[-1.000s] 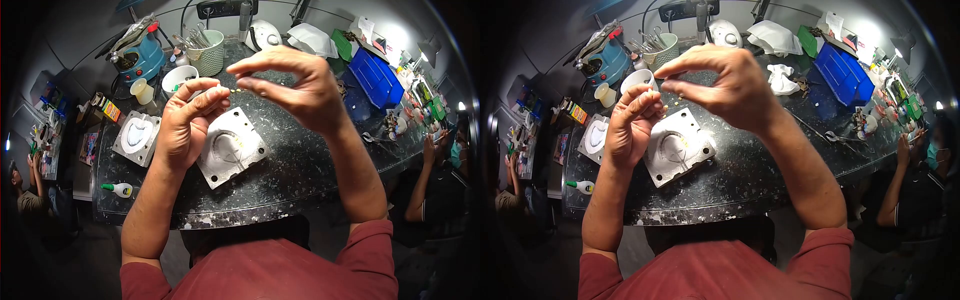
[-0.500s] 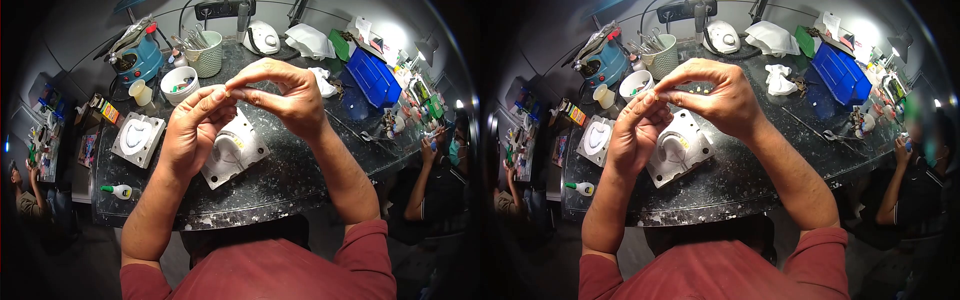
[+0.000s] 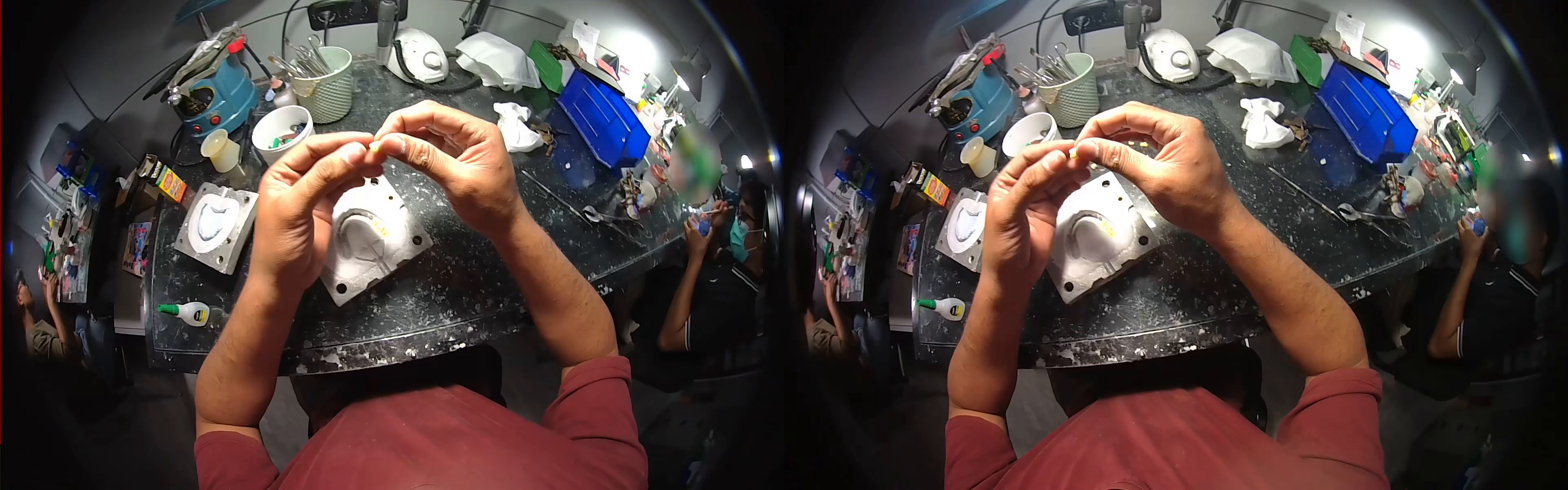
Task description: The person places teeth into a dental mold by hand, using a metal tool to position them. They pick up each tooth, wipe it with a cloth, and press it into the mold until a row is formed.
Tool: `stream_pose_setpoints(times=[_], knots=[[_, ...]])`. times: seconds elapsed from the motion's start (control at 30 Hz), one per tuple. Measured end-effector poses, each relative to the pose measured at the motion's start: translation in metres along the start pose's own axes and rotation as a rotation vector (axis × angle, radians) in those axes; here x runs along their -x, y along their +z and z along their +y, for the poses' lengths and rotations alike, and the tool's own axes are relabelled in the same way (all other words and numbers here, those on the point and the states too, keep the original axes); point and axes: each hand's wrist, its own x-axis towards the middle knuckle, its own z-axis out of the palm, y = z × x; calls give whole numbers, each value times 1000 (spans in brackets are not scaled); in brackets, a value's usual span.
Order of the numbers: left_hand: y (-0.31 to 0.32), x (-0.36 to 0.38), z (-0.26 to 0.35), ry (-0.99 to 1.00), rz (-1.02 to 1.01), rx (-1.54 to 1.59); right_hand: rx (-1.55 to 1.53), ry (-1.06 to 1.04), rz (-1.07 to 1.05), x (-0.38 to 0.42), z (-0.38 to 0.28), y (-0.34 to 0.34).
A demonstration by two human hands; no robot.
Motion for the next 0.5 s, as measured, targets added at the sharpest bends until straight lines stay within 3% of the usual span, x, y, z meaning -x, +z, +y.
stream_pose_setpoints(times=[0.1, 0.17, 0.23, 0.37, 0.5], knots=[[-2, 4, 14, 70, 128, -250, 85, 19, 42, 15, -14, -12], [-8, 13, 25, 174, 107, -362, 326, 3, 12, 32, -27, -35], [-10, 30, 36, 150, 112, -718, 445, 86, -3, 56, -40, -57], [-20, 59, 31, 88, -101, -1451, 829, 287, -195, 96, -53, -83], [-34, 68, 7, 38, -88, -1445, 877, 308, -277, 111, -50, -85]])
